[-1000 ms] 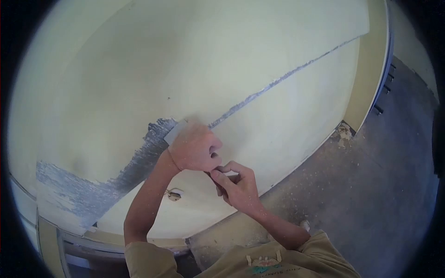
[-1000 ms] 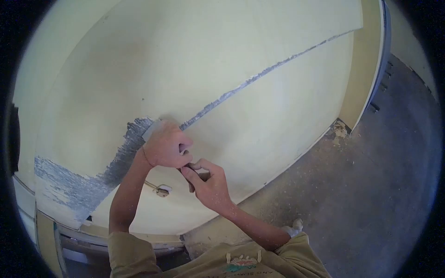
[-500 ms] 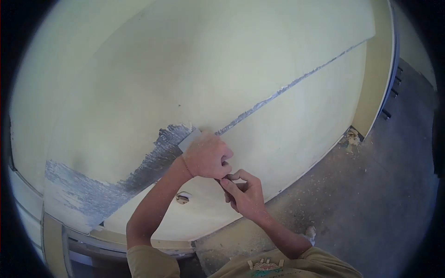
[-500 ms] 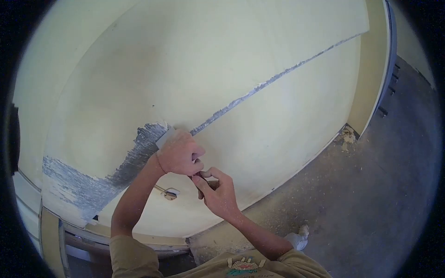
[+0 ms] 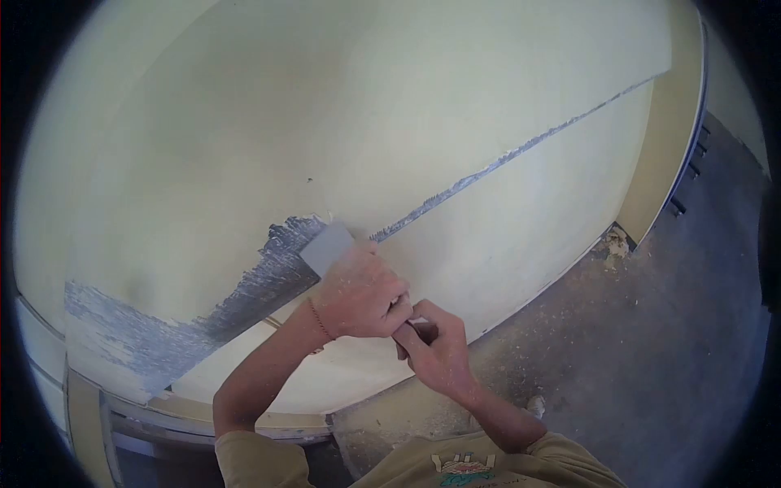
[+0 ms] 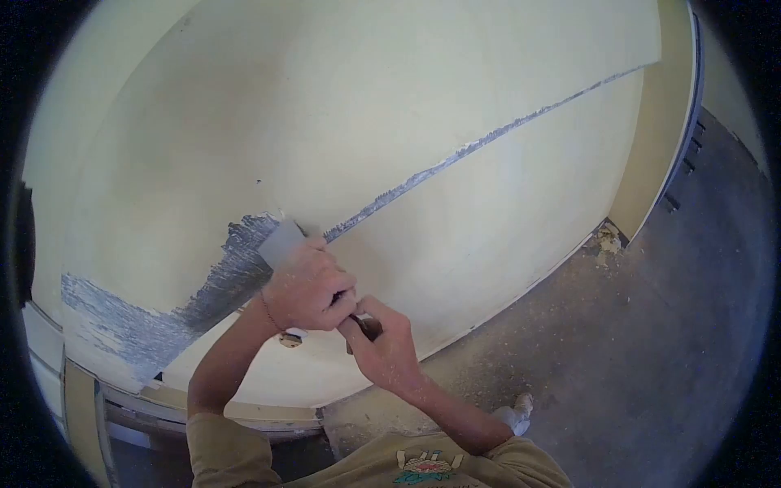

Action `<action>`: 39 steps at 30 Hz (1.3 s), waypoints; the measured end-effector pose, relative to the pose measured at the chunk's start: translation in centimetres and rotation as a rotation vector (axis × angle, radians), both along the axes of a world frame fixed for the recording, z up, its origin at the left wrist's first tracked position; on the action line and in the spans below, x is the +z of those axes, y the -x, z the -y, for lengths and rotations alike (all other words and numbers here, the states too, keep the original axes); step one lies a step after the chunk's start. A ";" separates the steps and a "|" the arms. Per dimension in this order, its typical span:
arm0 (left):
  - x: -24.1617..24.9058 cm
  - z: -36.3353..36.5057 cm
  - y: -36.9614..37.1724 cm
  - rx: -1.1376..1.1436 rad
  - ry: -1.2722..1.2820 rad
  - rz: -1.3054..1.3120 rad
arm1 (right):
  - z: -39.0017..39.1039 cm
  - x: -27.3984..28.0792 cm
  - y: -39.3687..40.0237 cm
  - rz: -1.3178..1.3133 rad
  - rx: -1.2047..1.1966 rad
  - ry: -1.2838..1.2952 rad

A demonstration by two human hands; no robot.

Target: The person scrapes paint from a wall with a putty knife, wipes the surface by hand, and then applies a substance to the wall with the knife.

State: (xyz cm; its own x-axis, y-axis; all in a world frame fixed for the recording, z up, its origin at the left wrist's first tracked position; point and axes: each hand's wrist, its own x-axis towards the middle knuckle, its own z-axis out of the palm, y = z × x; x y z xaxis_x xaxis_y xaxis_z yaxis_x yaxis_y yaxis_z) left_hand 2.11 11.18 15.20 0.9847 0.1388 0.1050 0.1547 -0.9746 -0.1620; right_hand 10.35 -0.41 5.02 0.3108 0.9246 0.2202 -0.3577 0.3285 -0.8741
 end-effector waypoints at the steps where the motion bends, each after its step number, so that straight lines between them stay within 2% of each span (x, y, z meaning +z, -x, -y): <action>1: 0.8 0.0 -0.2 0.002 0.008 0.004 | -0.5 0.3 -0.4 0.004 0.002 0.008; 4: 2.2 -0.1 -0.1 0.079 -0.079 -0.041 | -1.2 0.8 -0.3 0.025 0.036 -0.064; 6: 1.0 -0.5 0.5 -0.096 -0.107 0.086 | -0.2 0.6 0.6 0.031 -0.024 0.005; 7: 0.8 -0.6 0.6 -0.096 -0.122 0.086 | -0.2 0.5 0.8 0.032 -0.022 -0.010; 9: 0.0 -0.7 0.8 -0.045 -0.057 -0.063 | 0.2 -0.1 0.8 -0.028 0.064 0.106; 12: -0.6 -0.9 1.2 -0.077 -0.058 0.039 | 0.3 -0.1 0.9 -0.040 0.051 0.111; 19: -0.1 -0.8 0.3 -0.034 -0.013 0.023 | 0.2 0.1 1.0 -0.065 0.024 0.106; 22: -0.1 -0.2 0.4 0.045 0.004 -0.125 | 0.5 -0.3 1.3 -0.093 0.025 0.093; 24: -0.6 -0.4 0.3 -0.018 -0.004 -0.016 | 0.5 -0.2 1.0 -0.050 0.032 0.109; 28: -0.1 0.1 0.2 0.038 -0.042 -0.073 | 0.8 0.1 0.7 -0.059 0.036 0.083; 31: 0.1 -0.3 -0.2 -0.039 0.018 -0.061 | 0.2 -0.2 0.9 -0.105 0.018 0.059; 33: 1.2 -0.4 -0.1 0.051 -0.048 -0.090 | -0.4 0.0 1.1 -0.083 0.032 0.023; 36: -0.3 0.0 -0.2 -0.012 -0.001 -0.051 | 1.0 0.2 0.5 -0.090 0.032 0.061; 39: 1.2 -0.6 0.1 0.029 -0.028 -0.043 | -0.3 0.6 1.1 -0.083 0.031 0.004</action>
